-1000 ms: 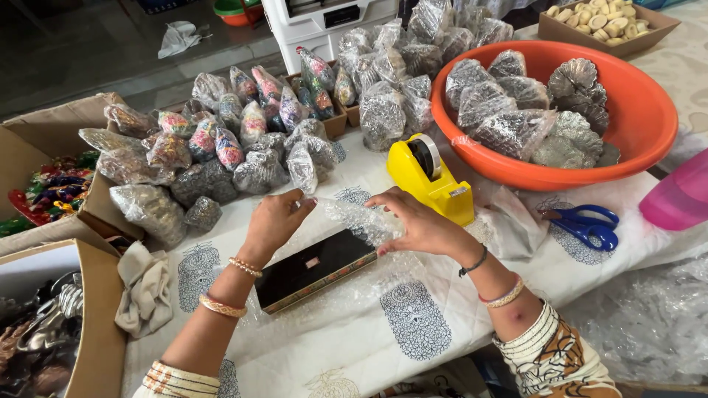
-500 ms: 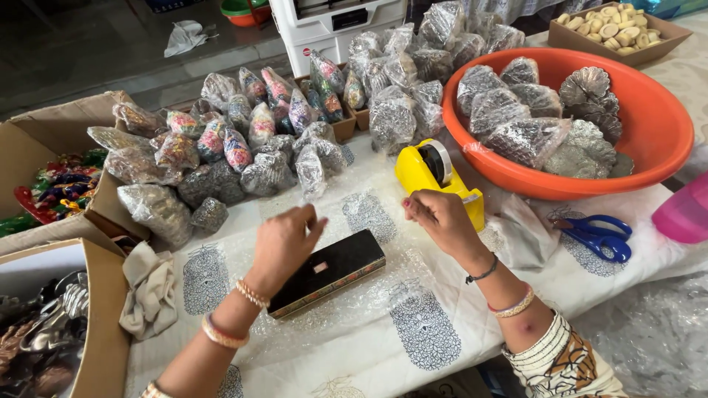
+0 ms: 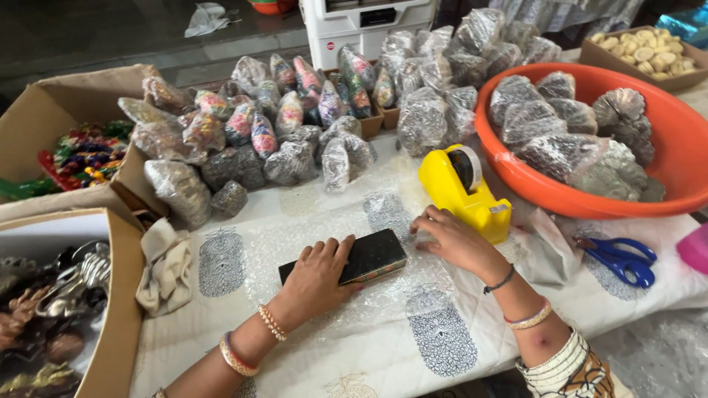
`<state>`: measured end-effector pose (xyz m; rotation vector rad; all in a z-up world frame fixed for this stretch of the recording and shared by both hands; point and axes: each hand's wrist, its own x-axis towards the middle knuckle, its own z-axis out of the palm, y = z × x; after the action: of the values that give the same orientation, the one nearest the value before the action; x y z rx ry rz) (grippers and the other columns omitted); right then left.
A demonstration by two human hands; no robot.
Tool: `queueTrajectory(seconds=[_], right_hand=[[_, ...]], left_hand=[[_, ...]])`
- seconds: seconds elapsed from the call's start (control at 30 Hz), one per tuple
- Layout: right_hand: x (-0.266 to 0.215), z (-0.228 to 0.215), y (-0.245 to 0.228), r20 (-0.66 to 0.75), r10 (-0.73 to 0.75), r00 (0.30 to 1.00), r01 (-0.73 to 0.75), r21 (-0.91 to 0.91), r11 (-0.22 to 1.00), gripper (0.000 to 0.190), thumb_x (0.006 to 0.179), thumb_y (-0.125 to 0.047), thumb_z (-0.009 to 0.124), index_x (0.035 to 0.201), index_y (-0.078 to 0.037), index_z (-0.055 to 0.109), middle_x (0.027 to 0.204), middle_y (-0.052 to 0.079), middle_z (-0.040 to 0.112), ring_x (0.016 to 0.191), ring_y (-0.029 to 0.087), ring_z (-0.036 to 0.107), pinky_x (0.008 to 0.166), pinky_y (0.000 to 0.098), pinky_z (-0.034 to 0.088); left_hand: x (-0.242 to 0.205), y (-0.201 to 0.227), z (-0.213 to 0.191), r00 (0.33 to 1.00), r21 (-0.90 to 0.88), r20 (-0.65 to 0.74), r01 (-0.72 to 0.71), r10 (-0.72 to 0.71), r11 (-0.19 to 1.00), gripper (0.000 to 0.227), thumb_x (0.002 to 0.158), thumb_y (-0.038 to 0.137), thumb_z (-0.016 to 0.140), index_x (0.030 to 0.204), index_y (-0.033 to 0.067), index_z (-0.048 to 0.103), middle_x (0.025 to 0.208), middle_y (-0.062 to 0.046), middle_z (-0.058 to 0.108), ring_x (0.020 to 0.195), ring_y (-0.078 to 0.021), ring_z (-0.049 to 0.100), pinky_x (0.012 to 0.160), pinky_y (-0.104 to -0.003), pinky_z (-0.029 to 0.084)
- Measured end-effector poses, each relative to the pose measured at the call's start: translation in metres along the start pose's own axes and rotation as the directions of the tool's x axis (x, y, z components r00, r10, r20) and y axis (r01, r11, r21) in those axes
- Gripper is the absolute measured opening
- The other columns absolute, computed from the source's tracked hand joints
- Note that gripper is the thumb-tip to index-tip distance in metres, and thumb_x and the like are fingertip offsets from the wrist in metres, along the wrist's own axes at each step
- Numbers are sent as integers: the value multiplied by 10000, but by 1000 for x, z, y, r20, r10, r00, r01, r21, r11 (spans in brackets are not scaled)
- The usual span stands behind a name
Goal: The recorder wraps a black rectangular object in bubble wrap and plastic film, securing it with tape.
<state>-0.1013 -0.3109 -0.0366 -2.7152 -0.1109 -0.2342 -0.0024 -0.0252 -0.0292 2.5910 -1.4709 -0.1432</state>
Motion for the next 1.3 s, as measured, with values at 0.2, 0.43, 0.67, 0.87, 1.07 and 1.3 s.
queueTrajectory(seconds=[0.2, 0.43, 0.67, 0.87, 1.07, 1.3], right_hand=[[2, -3, 4, 156, 102, 983, -100, -19, 995, 360, 788, -320, 789, 1101, -188, 670, 1038, 24, 625, 1056, 230, 636, 889, 384, 504], [4, -4, 3, 169, 110, 979, -107, -28, 994, 389, 776, -343, 796, 1108, -191, 661, 1049, 20, 627, 1058, 224, 636, 885, 378, 506], [4, -4, 5, 169, 116, 979, -117, -2, 993, 400, 771, -354, 799, 1116, -192, 675, 1049, 21, 630, 1038, 221, 650, 882, 374, 513], [4, -4, 7, 165, 93, 982, -98, 23, 995, 405, 767, -361, 806, 1109, -182, 684, 1036, 32, 631, 1024, 225, 651, 868, 370, 516], [4, -1, 9, 144, 66, 987, -68, 11, 998, 403, 759, -336, 810, 1100, -165, 678, 1022, 39, 632, 1011, 230, 652, 865, 372, 516], [3, 0, 11, 123, 39, 992, -43, 27, 999, 384, 761, -299, 814, 1087, -151, 674, 1021, 41, 633, 994, 232, 654, 855, 363, 522]], left_hand=[[-4, 1, -4, 1000, -24, -22, -11, 10, 1000, 1009, 790, 550, 783, 1510, 4, 333, 1151, -150, 597, 1088, -284, 582, 1021, -424, 475], [-3, -7, -4, 1000, -24, -24, -19, 19, 1000, 1036, 773, 566, 802, 1523, 31, 328, 1173, -169, 587, 1088, -324, 594, 984, -442, 493], [-4, -12, -5, 998, -26, -27, -53, 52, 998, 983, 759, 433, 814, 1537, 74, 331, 1153, -160, 594, 1067, -336, 611, 949, -455, 523], [-6, -29, -19, 1000, -84, 3, -21, 21, 996, 909, 720, 371, 821, 1491, 125, 406, 1101, -122, 636, 998, -283, 665, 888, -408, 579], [-15, -21, -31, 999, -162, 24, -36, 41, 986, 896, 664, 414, 872, 1403, 123, 457, 1101, -112, 638, 1004, -297, 671, 875, -408, 578], [-18, -5, -24, 993, -115, 113, -14, 27, 993, 844, 705, 363, 821, 1420, 132, 436, 1121, -95, 621, 1062, -293, 649, 881, -438, 581]])
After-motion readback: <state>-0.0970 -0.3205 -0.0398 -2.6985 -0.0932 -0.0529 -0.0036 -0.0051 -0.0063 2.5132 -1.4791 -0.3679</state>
